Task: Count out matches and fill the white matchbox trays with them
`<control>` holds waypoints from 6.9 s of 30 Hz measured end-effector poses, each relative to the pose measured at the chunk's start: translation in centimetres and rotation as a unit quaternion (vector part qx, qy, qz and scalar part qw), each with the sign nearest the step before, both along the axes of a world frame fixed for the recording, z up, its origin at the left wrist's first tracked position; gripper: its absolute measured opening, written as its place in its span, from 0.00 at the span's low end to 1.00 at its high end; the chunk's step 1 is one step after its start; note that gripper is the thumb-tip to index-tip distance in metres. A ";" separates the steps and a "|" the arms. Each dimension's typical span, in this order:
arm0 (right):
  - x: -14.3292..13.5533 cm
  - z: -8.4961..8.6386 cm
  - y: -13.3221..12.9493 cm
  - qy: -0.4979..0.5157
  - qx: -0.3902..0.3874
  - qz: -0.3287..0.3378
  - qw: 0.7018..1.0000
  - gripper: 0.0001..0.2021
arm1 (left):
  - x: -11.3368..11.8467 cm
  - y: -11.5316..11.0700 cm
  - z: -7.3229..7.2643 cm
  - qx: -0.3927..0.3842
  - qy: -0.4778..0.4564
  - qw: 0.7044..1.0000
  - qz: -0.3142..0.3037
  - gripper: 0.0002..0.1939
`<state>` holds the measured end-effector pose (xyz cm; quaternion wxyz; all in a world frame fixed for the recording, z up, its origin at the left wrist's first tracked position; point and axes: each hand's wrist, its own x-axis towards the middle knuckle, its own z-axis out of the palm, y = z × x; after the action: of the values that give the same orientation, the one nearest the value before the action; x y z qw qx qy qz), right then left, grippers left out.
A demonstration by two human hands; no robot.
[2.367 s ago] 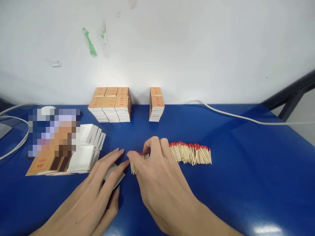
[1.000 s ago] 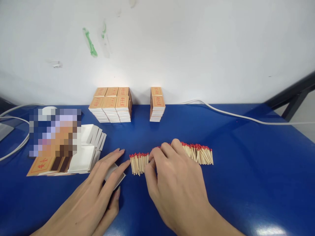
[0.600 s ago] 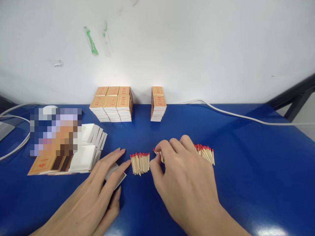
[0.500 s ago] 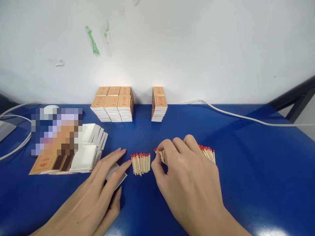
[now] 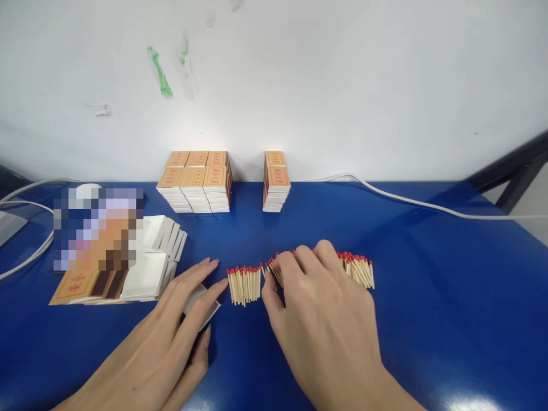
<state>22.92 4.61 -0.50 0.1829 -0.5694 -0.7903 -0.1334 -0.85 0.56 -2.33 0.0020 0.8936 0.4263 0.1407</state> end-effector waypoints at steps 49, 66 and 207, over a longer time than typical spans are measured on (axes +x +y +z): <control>-0.2 -0.1 -0.5 0.012 0.004 -0.007 1.000 0.13 | -0.1 -0.1 -0.1 -0.007 -0.004 1.000 0.009 0.32; -1.3 0.1 -0.5 0.144 -0.060 0.005 0.988 0.08 | 0.0 -0.3 0.2 0.003 0.005 1.000 0.003 0.30; -0.4 -0.5 -0.1 0.064 -0.048 0.027 0.996 0.10 | -0.1 0.3 -0.6 0.058 0.008 0.998 0.003 0.30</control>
<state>22.53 4.49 -0.96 0.2094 -0.5634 -0.7975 -0.0535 -0.98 0.83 -2.97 -0.0539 0.8921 0.4197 0.1585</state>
